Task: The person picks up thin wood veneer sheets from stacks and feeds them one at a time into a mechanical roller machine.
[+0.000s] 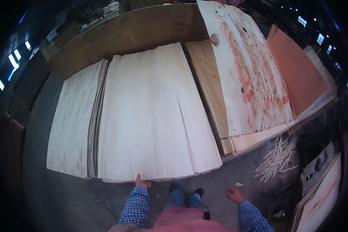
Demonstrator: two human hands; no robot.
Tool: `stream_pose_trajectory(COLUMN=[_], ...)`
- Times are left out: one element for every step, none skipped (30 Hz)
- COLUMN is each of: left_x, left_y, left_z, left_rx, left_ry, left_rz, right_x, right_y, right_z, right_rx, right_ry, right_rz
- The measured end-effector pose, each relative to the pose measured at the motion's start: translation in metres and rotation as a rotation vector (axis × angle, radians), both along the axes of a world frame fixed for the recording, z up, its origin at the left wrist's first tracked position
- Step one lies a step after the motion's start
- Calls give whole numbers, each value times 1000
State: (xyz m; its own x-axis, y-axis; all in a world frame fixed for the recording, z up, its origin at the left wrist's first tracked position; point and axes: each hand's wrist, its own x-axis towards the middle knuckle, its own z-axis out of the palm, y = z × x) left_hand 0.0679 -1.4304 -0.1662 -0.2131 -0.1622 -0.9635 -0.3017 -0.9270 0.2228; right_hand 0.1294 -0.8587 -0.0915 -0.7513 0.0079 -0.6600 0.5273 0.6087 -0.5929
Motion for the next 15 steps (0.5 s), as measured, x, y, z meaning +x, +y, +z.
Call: stream_pose_trajectory(left_x=[-9,-11,-7,-15,-15,-13,-9,-7,1,9,10,10,11,9,9], left_y=[-2,-1,-2,-7,-11,-10,-9,-6,-5,-4,-2,0,0,-2,-4], left_z=[-10,-23,-35,-34,-31,-20,-11,4,9,16,35,58,70,69,67], left_rx=[33,57,76,85,102,119,102,94,71,49,70,91,113,107,97], left_ry=[-26,-24,-21,-10,-29,-46,-62,-98,13,117,188,260,329,397,467], left_rz=[22,54,86,103,117,130,127,148,126,101,116,132,153,128,111], right_x=[-7,-8,-8,-12,-9,0,6,11,12,15,13,6,-1,-8,-21], right_y=[-9,-16,-26,-36,-37,-36,-37,-39,-42,-44,-45,-43,-35,-28,-23], right_z=[25,45,62,67,60,49,39,29,22,17,12,6,2,-2,-3], right_rx=[4,14,19,12,50,88,83,71,74,78,85,50,18,-14,61], right_ry=[-29,-44,-59,-65,-105,-142,-158,-173,-178,-189,-197,-138,-82,-27,58], right_rz=[-22,-41,-60,-95,-65,-38,-30,-28,14,53,90,101,119,137,128])
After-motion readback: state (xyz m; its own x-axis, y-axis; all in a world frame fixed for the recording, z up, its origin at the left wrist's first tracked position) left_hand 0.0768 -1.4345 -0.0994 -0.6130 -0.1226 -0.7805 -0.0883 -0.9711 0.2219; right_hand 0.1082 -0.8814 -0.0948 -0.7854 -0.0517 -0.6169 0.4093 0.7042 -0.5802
